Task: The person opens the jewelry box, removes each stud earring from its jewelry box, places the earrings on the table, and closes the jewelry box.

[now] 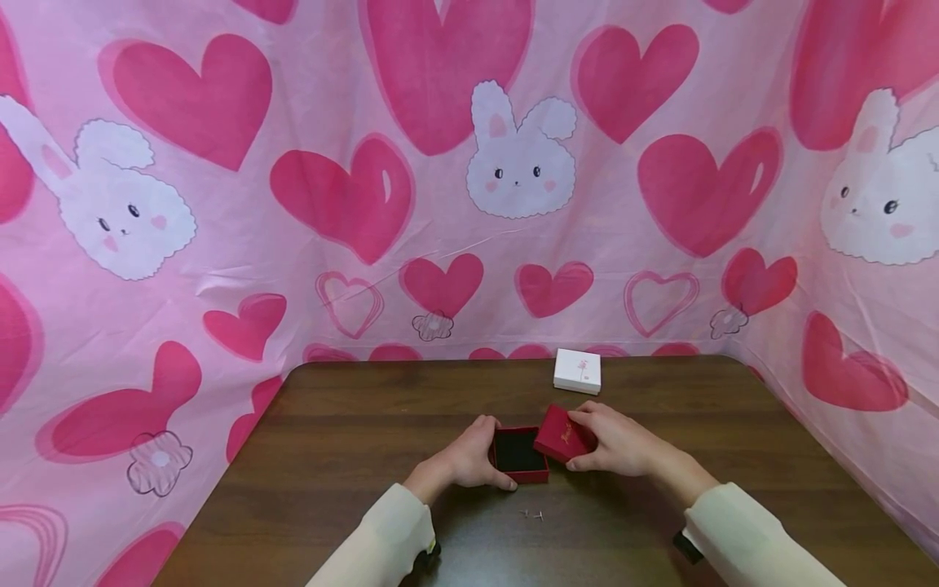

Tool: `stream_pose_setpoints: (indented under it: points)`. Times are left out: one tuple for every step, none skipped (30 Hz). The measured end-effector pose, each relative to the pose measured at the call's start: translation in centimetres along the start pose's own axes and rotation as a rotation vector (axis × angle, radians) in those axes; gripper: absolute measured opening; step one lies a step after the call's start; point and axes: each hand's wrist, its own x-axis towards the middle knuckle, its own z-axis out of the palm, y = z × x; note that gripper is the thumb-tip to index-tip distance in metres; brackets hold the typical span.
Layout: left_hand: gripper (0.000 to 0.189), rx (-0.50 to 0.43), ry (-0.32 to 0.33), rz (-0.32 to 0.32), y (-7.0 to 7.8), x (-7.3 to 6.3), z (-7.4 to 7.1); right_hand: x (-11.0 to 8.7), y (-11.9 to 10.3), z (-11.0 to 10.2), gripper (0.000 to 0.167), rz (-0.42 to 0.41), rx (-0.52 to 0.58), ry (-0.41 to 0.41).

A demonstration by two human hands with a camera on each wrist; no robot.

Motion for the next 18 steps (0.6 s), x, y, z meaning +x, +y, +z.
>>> stream_pose_setpoints:
  points:
    - [0.080, -0.003, 0.001, -0.001, 0.0, 0.0, 0.0, 0.1, -0.1, 0.0, 0.085, -0.002, 0.006, -0.004]
    - [0.080, -0.003, 0.001, -0.002, 0.0, 0.0, 0.0, 0.1, -0.2, 0.1, 0.085, -0.002, 0.016, -0.008]
    - [0.080, -0.003, 0.001, -0.004, 0.0, 0.0, 0.0, 0.2, -0.3, 0.1, 0.085, -0.004, 0.023, -0.012]
    - [0.080, -0.002, 0.002, -0.004, 0.0, 0.0, 0.0, 0.3, -0.4, 0.1, 0.085, -0.005, 0.028, -0.015]
    - [0.080, -0.001, 0.002, -0.003, 0.0, 0.1, 0.0, 0.3, -0.5, 0.2, 0.085, -0.007, 0.032, -0.016]
    - [0.081, 0.000, 0.001, -0.005, -0.1, 0.1, 0.1, 0.4, -0.6, 0.2, 0.085, -0.010, 0.033, -0.017]
    - [0.081, 0.001, 0.000, -0.005, -0.1, 0.1, 0.1, 0.5, -0.7, 0.3, 0.084, -0.013, 0.034, -0.017]
    - [0.081, 0.002, -0.001, -0.006, -0.2, 0.2, 0.1, 0.6, -0.8, 0.3, 0.084, -0.017, 0.038, -0.018]
    - [0.081, 0.004, -0.002, -0.007, -0.3, 0.2, 0.2, 0.6, -0.9, 0.4, 0.083, -0.022, 0.040, -0.020]
    - [0.082, 0.004, -0.002, -0.006, -0.3, 0.2, 0.2, 0.7, -0.9, 0.4, 0.083, -0.026, 0.041, -0.022]
    - [0.081, 0.003, -0.003, -0.007, -0.3, 0.3, 0.2, 0.8, -1.0, 0.5, 0.083, -0.030, 0.041, -0.023]
    - [0.082, 0.002, -0.003, -0.008, -0.3, 0.3, 0.2, 0.8, -1.1, 0.5, 0.082, -0.033, 0.040, -0.023]
    - [0.082, 0.000, -0.002, -0.006, -0.4, 0.3, 0.2, 0.9, -1.1, 0.5, 0.082, -0.035, 0.038, -0.023]
    - [0.081, 0.000, -0.002, -0.008, -0.4, 0.3, 0.2, 0.9, -1.1, 0.5, 0.082, -0.036, 0.036, -0.022]
    - [0.081, 0.000, -0.002, -0.007, -0.4, 0.3, 0.2, 0.9, -1.2, 0.5, 0.082, -0.035, 0.033, -0.022]
    - [0.081, -0.001, -0.001, -0.006, -0.4, 0.3, 0.2, 1.0, -1.2, 0.5, 0.082, -0.033, 0.032, -0.022]
    - [0.081, -0.003, 0.000, -0.006, -0.4, 0.3, 0.2, 1.0, -1.2, 0.5, 0.082, -0.032, 0.033, -0.022]
    - [0.081, -0.003, 0.002, -0.003, -0.4, 0.3, 0.2, 1.0, -1.2, 0.5, 0.082, -0.033, 0.035, -0.024]
